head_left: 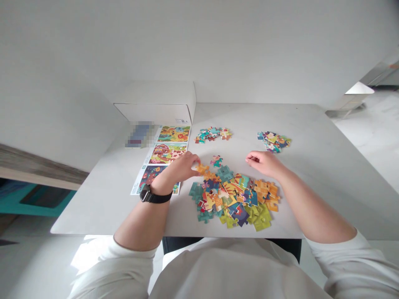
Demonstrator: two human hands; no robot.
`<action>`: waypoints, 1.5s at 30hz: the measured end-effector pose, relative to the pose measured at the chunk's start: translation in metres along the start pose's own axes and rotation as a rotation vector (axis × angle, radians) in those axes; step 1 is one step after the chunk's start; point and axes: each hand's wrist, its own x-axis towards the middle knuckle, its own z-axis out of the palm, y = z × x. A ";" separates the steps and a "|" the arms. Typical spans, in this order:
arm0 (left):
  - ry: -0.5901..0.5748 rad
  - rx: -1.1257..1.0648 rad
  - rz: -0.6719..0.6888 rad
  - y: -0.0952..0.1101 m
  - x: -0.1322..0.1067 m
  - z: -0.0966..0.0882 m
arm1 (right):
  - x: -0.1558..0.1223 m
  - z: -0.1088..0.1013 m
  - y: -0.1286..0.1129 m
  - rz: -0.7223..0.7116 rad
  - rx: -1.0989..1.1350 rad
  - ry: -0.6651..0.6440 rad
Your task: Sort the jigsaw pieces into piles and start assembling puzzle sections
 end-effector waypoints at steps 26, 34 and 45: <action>0.415 -0.549 0.177 0.077 -0.008 0.018 | -0.017 0.023 -0.063 0.076 0.636 -0.015; 0.131 -0.865 0.058 0.082 0.001 0.021 | -0.024 0.022 -0.075 -0.045 0.328 -0.122; 0.389 -1.297 -0.302 0.038 0.036 -0.003 | -0.013 0.025 -0.045 0.020 0.432 0.047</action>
